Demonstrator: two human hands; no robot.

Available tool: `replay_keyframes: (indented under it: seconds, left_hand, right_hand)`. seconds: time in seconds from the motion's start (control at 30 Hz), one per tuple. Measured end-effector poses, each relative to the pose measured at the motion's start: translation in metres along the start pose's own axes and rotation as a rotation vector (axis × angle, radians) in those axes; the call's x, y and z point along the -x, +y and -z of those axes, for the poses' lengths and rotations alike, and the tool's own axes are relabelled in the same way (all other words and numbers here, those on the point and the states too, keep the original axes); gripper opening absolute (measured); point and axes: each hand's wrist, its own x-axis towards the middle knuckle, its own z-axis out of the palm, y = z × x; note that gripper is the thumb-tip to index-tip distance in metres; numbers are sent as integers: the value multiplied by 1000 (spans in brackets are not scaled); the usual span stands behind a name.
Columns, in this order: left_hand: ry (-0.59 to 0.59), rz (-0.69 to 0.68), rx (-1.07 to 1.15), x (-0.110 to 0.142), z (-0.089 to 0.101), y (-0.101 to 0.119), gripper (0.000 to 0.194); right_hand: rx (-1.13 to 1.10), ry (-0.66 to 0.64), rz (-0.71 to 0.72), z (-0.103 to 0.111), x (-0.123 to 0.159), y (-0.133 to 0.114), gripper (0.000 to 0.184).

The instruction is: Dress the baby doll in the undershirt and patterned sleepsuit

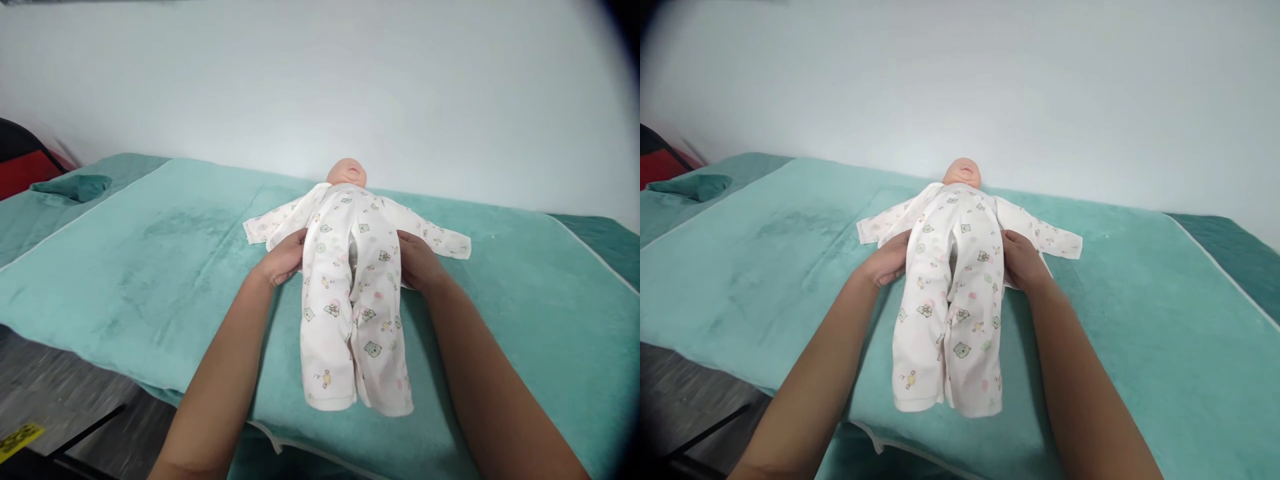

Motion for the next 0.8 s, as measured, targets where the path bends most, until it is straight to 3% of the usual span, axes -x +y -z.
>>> replay_keyframes:
  seconds: [0.1, 0.23, 0.43, 0.6, 0.8]
  left_hand:
    - [-80, 33, 105, -3, 3, -3, 46]
    - [-117, 25, 193, -4, 5, -6, 43]
    - [-85, -10, 275, -1, 3, -3, 40]
    - [-77, -7, 335, 2, -1, 1, 43]
    - [-65, 1, 364, 2, -3, 2, 48]
  right_hand:
    - [-161, -82, -138, -2, 4, -7, 24]
    - [-133, -96, -161, -3, 6, -14, 21]
    - [-234, -299, -175, 3, 7, -16, 42]
    - [-406, -317, -192, 3, 10, -15, 38]
    - [-456, -355, -268, 3, 12, -18, 31]
